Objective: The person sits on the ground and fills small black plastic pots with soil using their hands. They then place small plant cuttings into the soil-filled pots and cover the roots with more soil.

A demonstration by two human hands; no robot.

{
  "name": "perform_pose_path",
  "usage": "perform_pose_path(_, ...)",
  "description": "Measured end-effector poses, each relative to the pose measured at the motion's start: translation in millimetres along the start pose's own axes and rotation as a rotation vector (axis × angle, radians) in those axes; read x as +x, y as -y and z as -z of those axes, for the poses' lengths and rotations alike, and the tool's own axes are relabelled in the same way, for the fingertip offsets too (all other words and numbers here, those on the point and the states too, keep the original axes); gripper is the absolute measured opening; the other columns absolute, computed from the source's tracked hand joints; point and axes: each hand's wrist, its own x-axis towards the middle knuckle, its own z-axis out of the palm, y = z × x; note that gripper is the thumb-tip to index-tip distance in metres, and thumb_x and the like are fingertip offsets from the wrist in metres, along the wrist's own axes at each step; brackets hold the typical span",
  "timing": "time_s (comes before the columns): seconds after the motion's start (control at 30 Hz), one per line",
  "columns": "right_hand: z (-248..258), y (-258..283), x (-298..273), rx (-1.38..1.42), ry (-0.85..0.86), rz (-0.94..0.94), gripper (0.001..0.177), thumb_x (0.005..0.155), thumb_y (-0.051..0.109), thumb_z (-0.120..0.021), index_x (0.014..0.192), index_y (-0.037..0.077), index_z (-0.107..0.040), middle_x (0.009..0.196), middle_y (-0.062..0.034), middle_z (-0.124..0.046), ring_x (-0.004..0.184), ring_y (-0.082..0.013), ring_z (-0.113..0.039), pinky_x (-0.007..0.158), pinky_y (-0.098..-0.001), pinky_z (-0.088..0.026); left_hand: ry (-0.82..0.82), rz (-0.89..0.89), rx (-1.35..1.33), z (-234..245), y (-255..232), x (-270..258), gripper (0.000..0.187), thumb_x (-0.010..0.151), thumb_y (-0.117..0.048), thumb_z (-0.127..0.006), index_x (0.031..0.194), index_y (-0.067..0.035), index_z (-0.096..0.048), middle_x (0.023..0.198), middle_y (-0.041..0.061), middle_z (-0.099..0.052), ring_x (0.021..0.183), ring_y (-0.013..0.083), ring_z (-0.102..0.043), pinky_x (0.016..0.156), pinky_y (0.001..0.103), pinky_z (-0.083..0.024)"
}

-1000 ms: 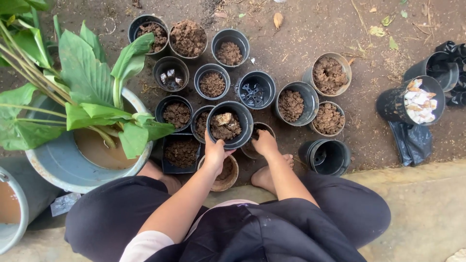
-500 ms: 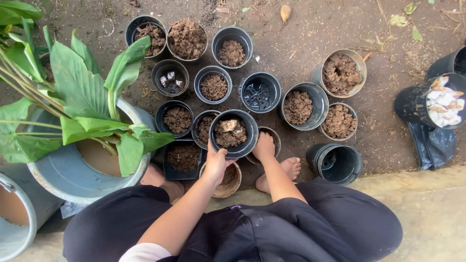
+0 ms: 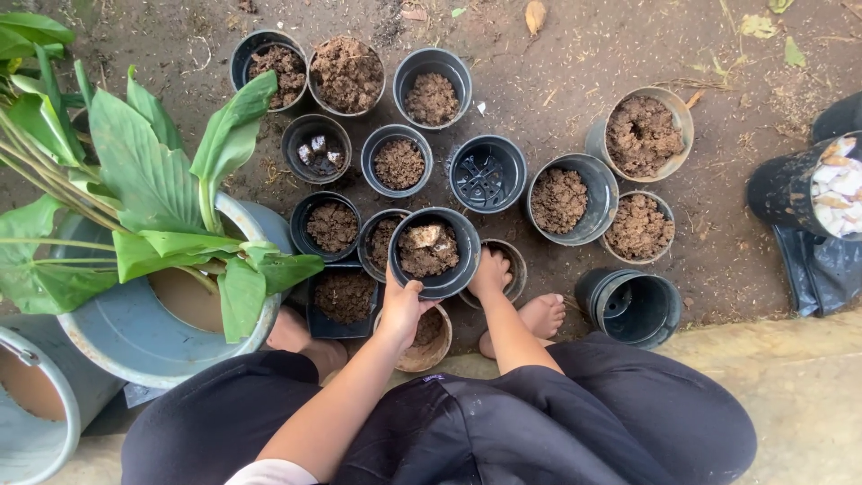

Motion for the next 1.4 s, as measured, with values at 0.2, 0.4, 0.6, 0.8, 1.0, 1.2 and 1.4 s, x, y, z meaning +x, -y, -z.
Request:
perform_pose_path(0.2,17,25,-20,-0.052,0.053,-0.083,0.063,0.103,0.055,-0.049,0.157,0.024,-0.04,0.164,-0.0144,-0.026,0.149,-0.0383,-0.018,0.116,-0.0601,-0.018,0.012,-0.017,-0.01,2,1,1,0.074,0.093,0.014,-0.032,0.159,-0.018,-0.021,0.157,0.03,-0.033,0.128,0.0571,-0.05,0.089,0.067,-0.056)
perform_pose_path(0.4,-1,11,4,-0.083,0.048,-0.068,0.061,0.103,0.055,-0.049,0.157,0.027,-0.042,0.163,-0.013,-0.026,0.149,-0.0369,-0.017,0.116,-0.0611,-0.015,0.037,-0.018,-0.015,1,0,-5,0.076,0.095,0.013,-0.032,0.162,-0.019,-0.014,0.159,0.031,-0.027,0.129,0.0581,-0.049,0.09,0.067,-0.056)
perform_pose_path(0.6,19,27,-25,-0.154,0.058,-0.037,0.054,0.107,0.045,-0.044,0.155,0.02,-0.046,0.163,-0.0152,-0.028,0.15,-0.0377,-0.018,0.116,-0.0615,-0.017,0.043,-0.013,0.012,-1,-11,-14,0.078,0.095,0.013,-0.03,0.163,-0.02,-0.009,0.161,0.031,-0.022,0.129,0.0583,-0.049,0.092,0.067,-0.055)
perform_pose_path(0.8,28,21,-39,-0.239,0.023,0.046,0.045,0.106,0.039,-0.046,0.144,0.018,-0.058,0.152,-0.0136,-0.045,0.144,-0.0344,-0.033,0.112,-0.0513,-0.034,0.045,-0.033,0.019,-4,-14,-17,0.077,0.095,0.014,-0.03,0.162,-0.02,-0.012,0.162,0.031,-0.022,0.131,0.0601,-0.045,0.093,0.069,-0.053)
perform_pose_path(1.0,18,-15,-7,0.059,0.011,0.1,0.06,0.092,0.048,-0.066,0.143,0.015,-0.063,0.14,-0.02,-0.059,0.135,-0.0404,-0.051,0.108,-0.0523,-0.048,0.078,-0.035,0.046,-6,-21,-26,0.079,0.096,0.013,-0.028,0.163,-0.018,-0.003,0.164,0.032,-0.013,0.135,0.0602,-0.04,0.098,0.069,-0.05)
perform_pose_path(1.2,38,-28,-26,0.395,-0.044,0.163,0.053,0.084,0.028,-0.073,0.132,0.007,-0.068,0.133,-0.0214,-0.068,0.133,-0.0388,-0.057,0.108,-0.0492,-0.049,0.019,0.018,0.099,-15,-35,-37,0.077,0.102,0.006,-0.03,0.164,-0.024,0.004,0.165,0.031,0.005,0.137,0.0569,-0.04,0.099,0.061,-0.055)
perform_pose_path(1.4,70,-18,-67,0.532,-0.037,0.165,0.055,0.079,0.021,-0.075,0.132,0.004,-0.068,0.13,-0.0241,-0.068,0.132,-0.0395,-0.058,0.105,-0.0508,-0.049,-0.014,-0.007,0.231,-1,-16,-23,0.077,0.103,0.002,-0.033,0.164,-0.027,0.004,0.166,0.029,0.003,0.136,0.0522,-0.045,0.095,0.056,-0.058)
